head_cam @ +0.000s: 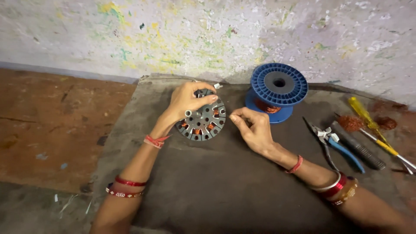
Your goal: The person winds copper wire from a blue spool into the slots of a circular metal stator. They repeatedly pull wire, insert it into slots, and rotate the stator to continue winding. Tools including pliers and a screwdriver are visible on the work surface.
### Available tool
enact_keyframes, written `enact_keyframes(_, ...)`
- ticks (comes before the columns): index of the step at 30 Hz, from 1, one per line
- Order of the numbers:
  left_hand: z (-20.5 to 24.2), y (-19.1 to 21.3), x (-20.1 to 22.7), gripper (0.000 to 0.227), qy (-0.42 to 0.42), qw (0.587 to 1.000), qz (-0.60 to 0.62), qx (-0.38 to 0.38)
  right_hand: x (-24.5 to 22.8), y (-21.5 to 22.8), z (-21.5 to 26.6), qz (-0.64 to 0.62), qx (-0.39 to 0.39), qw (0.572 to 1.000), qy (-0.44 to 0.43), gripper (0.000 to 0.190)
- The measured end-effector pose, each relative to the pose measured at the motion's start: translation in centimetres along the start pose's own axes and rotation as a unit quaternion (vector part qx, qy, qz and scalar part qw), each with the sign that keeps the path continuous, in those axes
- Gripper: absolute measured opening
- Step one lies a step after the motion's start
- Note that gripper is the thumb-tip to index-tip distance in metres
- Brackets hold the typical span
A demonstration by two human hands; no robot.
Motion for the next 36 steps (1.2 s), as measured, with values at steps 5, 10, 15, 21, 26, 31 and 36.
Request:
enact_keyframes(5, 0.0, 0.2, 0.3, 0.033, -0.049, 0.998, -0.01, 0.027, 1.0, 0.1, 0.0, -0.005, 0.014, 1.0, -0.019, 0.019)
enact_keyframes(10, -0.1, 0.0, 0.4, 0.036, -0.018, 0.999, -0.034, 0.014, 2.1, 0.5, -0.4, -0.071, 0.038, 0.996, -0.049, 0.02)
enact_keyframes(15, -0.2, 0.0, 0.4, 0.04, 0.01, 0.999, -0.035, -0.001, 3.4, 0.1, -0.8, -0.103, 0.038, 0.989, -0.097, 0.021)
enact_keyframes(21, -0.2, 0.0, 0.6, 0.041, -0.014, 1.0, -0.026, 0.006, 4.3, 0.0, -0.7, -0.149, 0.045, 0.984, -0.09, 0.022)
enact_keyframes(26, -0.4, -0.3, 0.6, 0.042, -0.033, 0.999, -0.042, 0.006, 6.1, -0.3, -0.5, -0.148, 0.052, 0.975, -0.16, 0.023)
enact_keyframes(31, -0.4, 0.1, 0.4, 0.041, -0.024, 0.999, -0.022, 0.005, 4.4, -0.1, -1.1, -0.122, 0.041, 0.985, -0.114, 0.02)
enact_keyframes(36, -0.3, 0.2, 0.1, 0.039, 0.014, 1.0, -0.01, -0.01, 2.2, -0.4, -0.9, 0.055, -0.03, 0.994, -0.092, 0.023)
Point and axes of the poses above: each hand's wrist, its own z-axis away from the middle knuckle, its own y-axis out of the back of the hand, x = y × z, the point moved 8 cm from there along -z, towards the middle knuckle, and after that the axes turned 5 degrees about x, right-handed, at the moved point
